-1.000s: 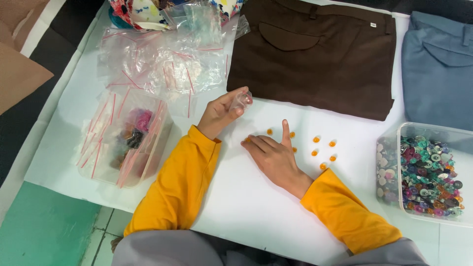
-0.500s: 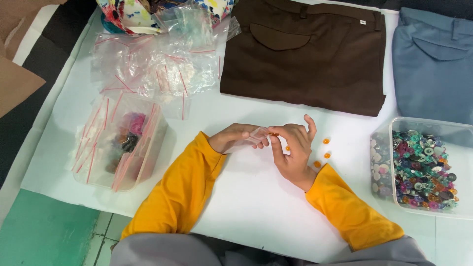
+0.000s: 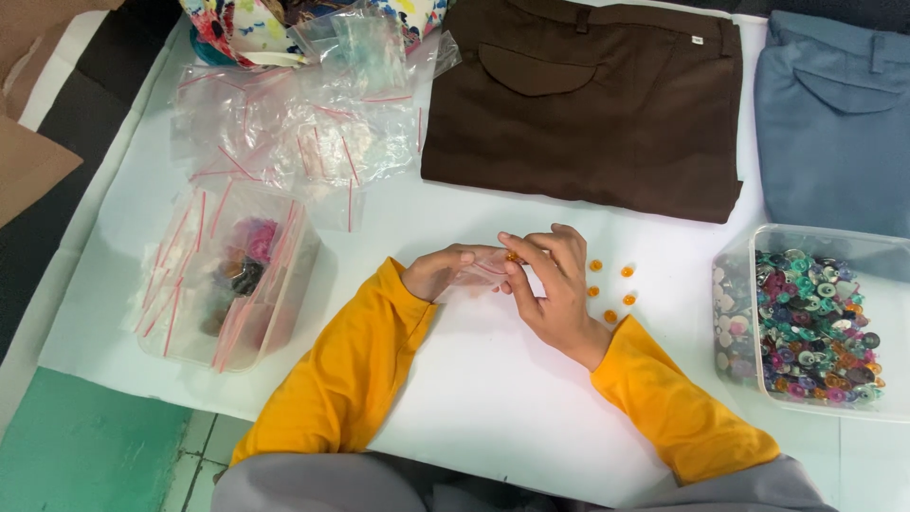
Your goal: Sorting small orange beads from a mixed container and placing them into small plastic bags
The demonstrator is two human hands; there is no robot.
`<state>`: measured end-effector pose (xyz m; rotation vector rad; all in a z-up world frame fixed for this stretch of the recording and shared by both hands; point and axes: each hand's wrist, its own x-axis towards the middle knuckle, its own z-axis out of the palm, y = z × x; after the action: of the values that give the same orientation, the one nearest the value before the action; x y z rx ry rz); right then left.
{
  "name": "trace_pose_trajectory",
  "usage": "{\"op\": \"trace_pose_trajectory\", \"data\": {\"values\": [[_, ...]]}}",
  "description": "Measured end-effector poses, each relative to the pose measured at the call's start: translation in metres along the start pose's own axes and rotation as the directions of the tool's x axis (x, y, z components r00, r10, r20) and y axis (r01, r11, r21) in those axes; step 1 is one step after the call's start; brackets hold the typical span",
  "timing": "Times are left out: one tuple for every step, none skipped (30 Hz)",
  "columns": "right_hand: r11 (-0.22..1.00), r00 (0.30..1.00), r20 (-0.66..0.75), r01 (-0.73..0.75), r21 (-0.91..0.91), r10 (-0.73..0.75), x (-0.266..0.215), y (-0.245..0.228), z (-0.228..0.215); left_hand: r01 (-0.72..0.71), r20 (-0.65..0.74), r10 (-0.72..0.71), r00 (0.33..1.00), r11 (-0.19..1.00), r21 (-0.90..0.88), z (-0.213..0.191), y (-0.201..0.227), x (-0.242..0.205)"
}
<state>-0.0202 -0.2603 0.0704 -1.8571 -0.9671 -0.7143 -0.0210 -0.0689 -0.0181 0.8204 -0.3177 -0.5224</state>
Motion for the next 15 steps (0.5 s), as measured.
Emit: {"op": "trace_pose_trajectory", "data": {"values": [[1.000, 1.000, 0.000, 0.000, 0.000, 0.000, -0.001, 0.001, 0.000, 0.000, 0.000, 0.000, 1.000, 1.000, 0.000, 0.006, 0.006, -0.001], [0.999, 0.999, -0.016, -0.029, 0.042, 0.030, -0.002, 0.001, 0.000, -0.007, 0.001, 0.007, 1.000, 1.000, -0.011, 0.012, 0.012, -0.002], [0.995, 0.998, -0.030, -0.057, 0.085, 0.060, -0.003, 0.001, 0.001, -0.014, 0.001, 0.014, 1.000, 1.000, -0.022, 0.019, 0.018, -0.003], [0.995, 0.998, -0.030, -0.057, 0.085, 0.060, -0.001, 0.000, 0.001, -0.014, 0.002, 0.014, 1.000, 1.000, -0.021, 0.014, 0.012, -0.003], [0.993, 0.997, -0.036, -0.060, 0.098, 0.064, 0.001, -0.001, 0.001, -0.020, -0.004, 0.020, 1.000, 0.999, -0.043, 0.010, 0.006, -0.003], [0.992, 0.997, -0.041, -0.062, 0.112, 0.067, 0.003, -0.002, 0.001, -0.027, -0.010, 0.027, 1.000, 0.998, -0.065, 0.006, 0.000, -0.003], [0.992, 0.997, -0.041, -0.062, 0.112, 0.067, 0.003, -0.001, 0.001, -0.028, -0.010, 0.027, 1.000, 0.998, -0.065, 0.002, -0.002, -0.002], [0.992, 0.998, -0.034, -0.057, 0.111, 0.061, 0.003, -0.001, 0.001, -0.023, -0.002, 0.023, 1.000, 0.996, -0.086, -0.001, -0.004, -0.001], [0.993, 0.998, -0.028, -0.051, 0.109, 0.054, 0.003, 0.000, 0.000, -0.018, 0.006, 0.019, 1.000, 0.994, -0.108, -0.004, -0.006, 0.000], [0.993, 0.998, -0.028, -0.051, 0.109, 0.055, 0.003, 0.001, 0.000, -0.018, 0.006, 0.019, 1.000, 0.994, -0.108, -0.006, -0.006, 0.000], [0.992, 0.998, -0.043, -0.046, 0.114, 0.051, 0.003, 0.001, 0.000, 0.012, 0.005, -0.011, 1.000, 0.994, -0.112, -0.007, -0.005, -0.001], [0.992, 0.997, -0.057, -0.040, 0.117, 0.047, 0.003, 0.002, -0.001, 0.041, 0.005, -0.040, 0.999, 0.992, -0.117, -0.009, -0.004, -0.001], [0.992, 0.997, -0.057, -0.040, 0.117, 0.047, 0.004, 0.003, -0.001, 0.041, 0.005, -0.040, 0.999, 0.992, -0.117, -0.005, -0.002, -0.001], [0.993, 0.998, -0.042, -0.030, 0.117, 0.036, 0.005, 0.003, -0.002, 0.047, 0.006, -0.047, 0.999, 0.993, -0.109, -0.002, 0.001, -0.001], [0.993, 0.999, -0.028, -0.020, 0.117, 0.024, 0.006, 0.003, -0.002, 0.054, 0.006, -0.053, 0.999, 0.993, -0.102, 0.002, 0.003, -0.001]]}}
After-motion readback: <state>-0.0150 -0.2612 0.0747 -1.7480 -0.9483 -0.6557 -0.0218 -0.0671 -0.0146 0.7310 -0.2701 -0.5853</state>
